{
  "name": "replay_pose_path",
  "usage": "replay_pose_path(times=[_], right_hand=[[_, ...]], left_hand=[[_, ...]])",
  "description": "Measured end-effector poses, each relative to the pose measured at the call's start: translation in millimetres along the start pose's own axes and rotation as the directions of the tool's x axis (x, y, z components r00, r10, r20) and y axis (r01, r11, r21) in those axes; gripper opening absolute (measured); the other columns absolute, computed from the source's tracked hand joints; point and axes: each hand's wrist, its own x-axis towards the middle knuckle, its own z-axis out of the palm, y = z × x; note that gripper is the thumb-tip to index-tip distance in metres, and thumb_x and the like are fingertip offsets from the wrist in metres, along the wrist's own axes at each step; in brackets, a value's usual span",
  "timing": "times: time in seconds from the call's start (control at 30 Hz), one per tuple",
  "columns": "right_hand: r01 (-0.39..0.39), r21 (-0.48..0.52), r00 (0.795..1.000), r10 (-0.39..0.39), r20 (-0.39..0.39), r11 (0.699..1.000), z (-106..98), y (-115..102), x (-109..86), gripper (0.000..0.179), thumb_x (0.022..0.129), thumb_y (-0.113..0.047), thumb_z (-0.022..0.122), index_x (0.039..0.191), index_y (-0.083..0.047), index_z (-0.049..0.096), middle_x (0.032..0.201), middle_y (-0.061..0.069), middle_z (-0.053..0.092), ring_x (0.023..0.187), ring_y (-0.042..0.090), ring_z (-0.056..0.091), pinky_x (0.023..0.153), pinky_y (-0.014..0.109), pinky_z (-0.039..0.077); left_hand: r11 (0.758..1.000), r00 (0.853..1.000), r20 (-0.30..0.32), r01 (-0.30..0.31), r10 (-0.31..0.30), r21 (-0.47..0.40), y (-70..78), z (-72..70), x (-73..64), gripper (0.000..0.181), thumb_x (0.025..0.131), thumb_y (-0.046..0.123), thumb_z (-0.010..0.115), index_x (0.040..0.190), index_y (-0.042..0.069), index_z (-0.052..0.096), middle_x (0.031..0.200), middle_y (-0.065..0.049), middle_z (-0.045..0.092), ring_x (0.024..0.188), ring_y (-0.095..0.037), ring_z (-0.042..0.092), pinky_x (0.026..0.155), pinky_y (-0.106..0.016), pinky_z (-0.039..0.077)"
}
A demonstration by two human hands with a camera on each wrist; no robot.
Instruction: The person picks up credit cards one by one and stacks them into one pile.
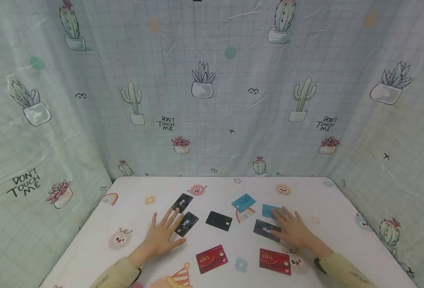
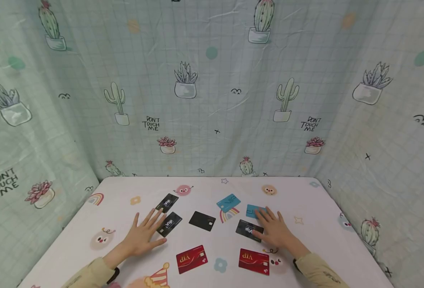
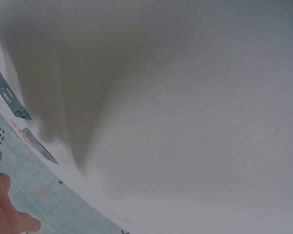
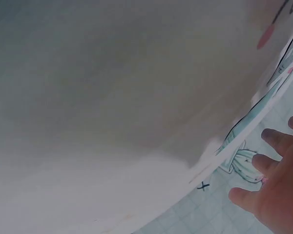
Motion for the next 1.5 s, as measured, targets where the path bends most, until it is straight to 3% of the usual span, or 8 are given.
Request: replay_pose_path(times=[0.37,0.73,1.17,1.5], right_hand=[[0.008,0.028,0.999,-0.009,0.033,1.000,-3.9,-8.2,-2.7,0.071,0.083,-0.051,0.049,0.137,-0.009,0.032,0.140,0.015,0.036,0.131,0.039,0.025,0.101,0.062,0.013],[0.019,0.054,0.998,-0.022,0.057,0.998,-6.0,-22.8,-5.3,0.069,0.082,-0.050,0.053,0.135,-0.010,0.036,0.137,0.011,0.040,0.130,0.037,0.028,0.102,0.061,0.013],[0.078,0.083,0.993,-0.085,0.084,0.994,-10.2,-39.4,-5.1,0.067,0.082,-0.048,0.053,0.136,-0.013,0.035,0.137,0.008,0.041,0.130,0.036,0.028,0.103,0.061,0.013],[0.078,0.075,0.982,-0.090,0.169,0.994,-12.4,-53.7,-1.7,0.069,0.081,-0.051,0.052,0.136,-0.014,0.035,0.136,0.008,0.041,0.130,0.034,0.030,0.103,0.060,0.014]], left_hand=[[1.000,0.998,0.062,-0.023,0.023,0.003,6.9,-4.7,-3.0,0.076,0.078,0.063,0.046,0.138,0.020,0.031,0.146,-0.004,0.027,0.135,-0.031,0.021,0.100,-0.066,0.007],[0.997,0.996,0.033,-0.080,0.081,-0.014,16.4,-1.0,-5.3,0.077,0.077,0.060,0.051,0.138,0.015,0.033,0.144,-0.007,0.032,0.132,-0.034,0.027,0.099,-0.065,0.011],[0.987,0.984,0.072,-0.160,0.161,-0.019,33.0,-7.0,-7.7,0.079,0.078,0.063,0.046,0.138,0.013,0.032,0.143,-0.008,0.034,0.133,-0.030,0.028,0.099,-0.064,0.014],[0.979,0.978,0.054,-0.203,0.203,0.002,44.0,-9.9,-10.7,0.078,0.077,0.063,0.048,0.135,0.011,0.038,0.138,-0.006,0.042,0.131,-0.029,0.031,0.100,-0.061,0.018]])
